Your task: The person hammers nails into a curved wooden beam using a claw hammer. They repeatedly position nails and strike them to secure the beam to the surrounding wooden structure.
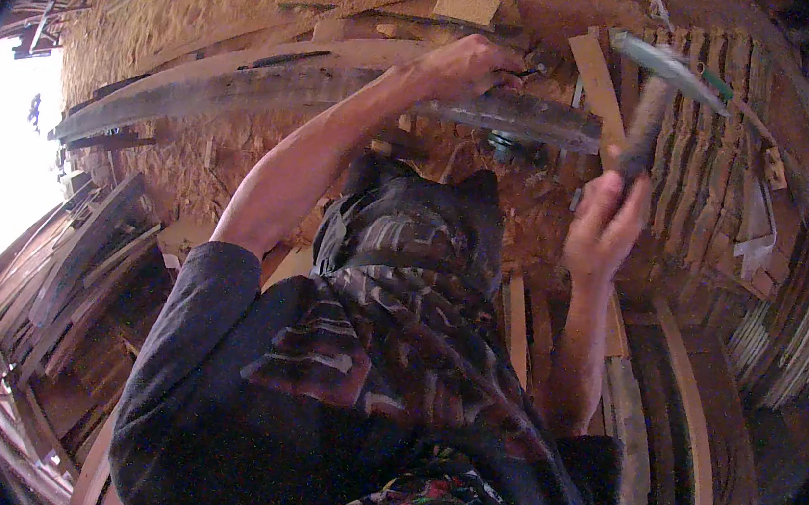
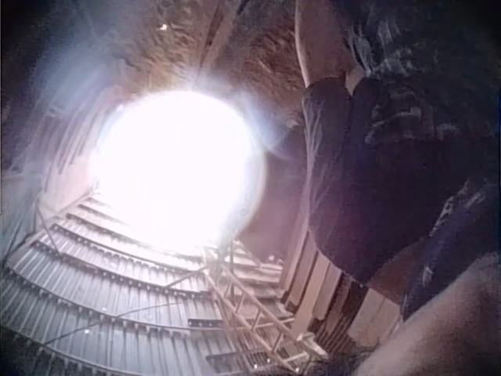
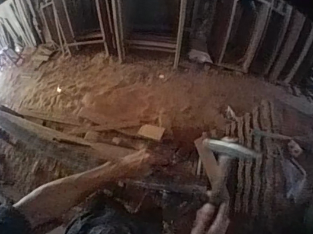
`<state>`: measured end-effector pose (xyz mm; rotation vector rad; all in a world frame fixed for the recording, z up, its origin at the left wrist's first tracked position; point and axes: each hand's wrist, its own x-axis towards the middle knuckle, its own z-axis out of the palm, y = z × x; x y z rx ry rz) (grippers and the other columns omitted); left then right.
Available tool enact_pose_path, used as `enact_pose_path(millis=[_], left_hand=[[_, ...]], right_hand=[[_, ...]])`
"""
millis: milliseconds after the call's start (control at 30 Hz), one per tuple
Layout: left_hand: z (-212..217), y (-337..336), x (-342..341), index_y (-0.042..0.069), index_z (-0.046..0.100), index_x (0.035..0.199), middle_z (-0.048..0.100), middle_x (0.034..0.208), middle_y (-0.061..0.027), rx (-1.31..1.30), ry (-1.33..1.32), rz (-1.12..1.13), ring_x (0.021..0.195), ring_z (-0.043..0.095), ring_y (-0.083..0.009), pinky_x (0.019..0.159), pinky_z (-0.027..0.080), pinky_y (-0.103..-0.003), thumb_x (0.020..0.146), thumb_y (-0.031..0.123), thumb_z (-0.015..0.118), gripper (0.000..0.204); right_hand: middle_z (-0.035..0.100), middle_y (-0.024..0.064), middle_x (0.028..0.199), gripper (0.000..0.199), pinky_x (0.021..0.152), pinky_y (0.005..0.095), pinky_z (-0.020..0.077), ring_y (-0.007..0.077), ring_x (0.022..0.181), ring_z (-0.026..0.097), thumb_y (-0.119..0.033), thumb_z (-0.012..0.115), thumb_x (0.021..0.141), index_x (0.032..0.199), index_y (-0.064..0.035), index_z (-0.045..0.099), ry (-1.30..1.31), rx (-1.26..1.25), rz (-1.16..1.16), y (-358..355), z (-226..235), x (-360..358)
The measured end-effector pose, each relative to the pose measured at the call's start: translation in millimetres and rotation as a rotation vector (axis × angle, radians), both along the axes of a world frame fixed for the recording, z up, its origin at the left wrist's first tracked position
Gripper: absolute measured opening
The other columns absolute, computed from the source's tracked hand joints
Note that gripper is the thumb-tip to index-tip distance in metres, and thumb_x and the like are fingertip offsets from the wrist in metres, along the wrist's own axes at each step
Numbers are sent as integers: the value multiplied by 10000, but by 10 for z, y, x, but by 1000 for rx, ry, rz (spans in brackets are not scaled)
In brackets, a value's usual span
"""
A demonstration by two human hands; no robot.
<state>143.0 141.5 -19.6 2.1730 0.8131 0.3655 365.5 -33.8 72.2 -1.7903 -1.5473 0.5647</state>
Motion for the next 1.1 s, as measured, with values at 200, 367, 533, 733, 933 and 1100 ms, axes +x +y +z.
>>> enact_pose_path(millis=[200, 367, 533, 733, 933, 1100], left_hand=[[157, -1, 22, 73, 690, 1135, 711, 988, -193, -43, 146, 8, 948, 683, -375, 816, 544, -472, 899, 249, 664, 296], [54, 101, 110, 71, 705, 1111, 711, 962, -195, 21, 91, -13, 934, 684, -379, 822, 538, -488, 902, 245, 651, 278], [-402, 321, 284, 66, 710, 1070, 704, 987, -205, 50, 294, 135, 955, 671, -400, 855, 526, -491, 935, 382, 591, 363], [-698, 466, 185, 63, 726, 1015, 706, 949, -214, -86, 396, 242, 914, 679, -394, 835, 532, -475, 926, 445, 599, 412], [-529, 421, -238, 55, 704, 1048, 717, 944, -189, -254, 112, 638, 902, 694, -356, 811, 541, -436, 922, 392, 625, 368], [-314, 63, -329, 26, 674, 1035, 722, 932, -164, -220, -96, 691, 886, 706, -298, 803, 544, -398, 925, 263, 668, 261]], right_hand=[[654, 307, 1074, 405, 828, 449, 527, 435, 999, 659, -272, 495, 1032, 1256, 61, 548, -45, -181, 29, 75, 107, 109], [609, 134, 870, 361, 664, 369, 475, 242, 747, 578, -283, 484, 1044, 1234, 17, 550, -21, -284, 13, 112, -134, 165], [484, -19, 676, 397, 458, 236, 381, 56, 529, 444, -366, 467, 1054, 1283, -46, 525, 431, -355, -171, -48, -232, 233], [432, -45, 643, 403, 382, 219, 329, 29, 437, 372, -396, 471, 1048, 1293, -80, 522, 746, -415, -353, -296, -220, 118], [440, -47, 662, 342, 406, 215, 348, 24, 480, 385, -331, 502, 1044, 1278, -84, 534, 687, -447, -360, -445, -307, 66], [442, -49, 678, 301, 413, 214, 351, 25, 505, 405, -277, 532, 1033, 1250, -68, 545, 727, -490, -311, -313, -351, -17]])
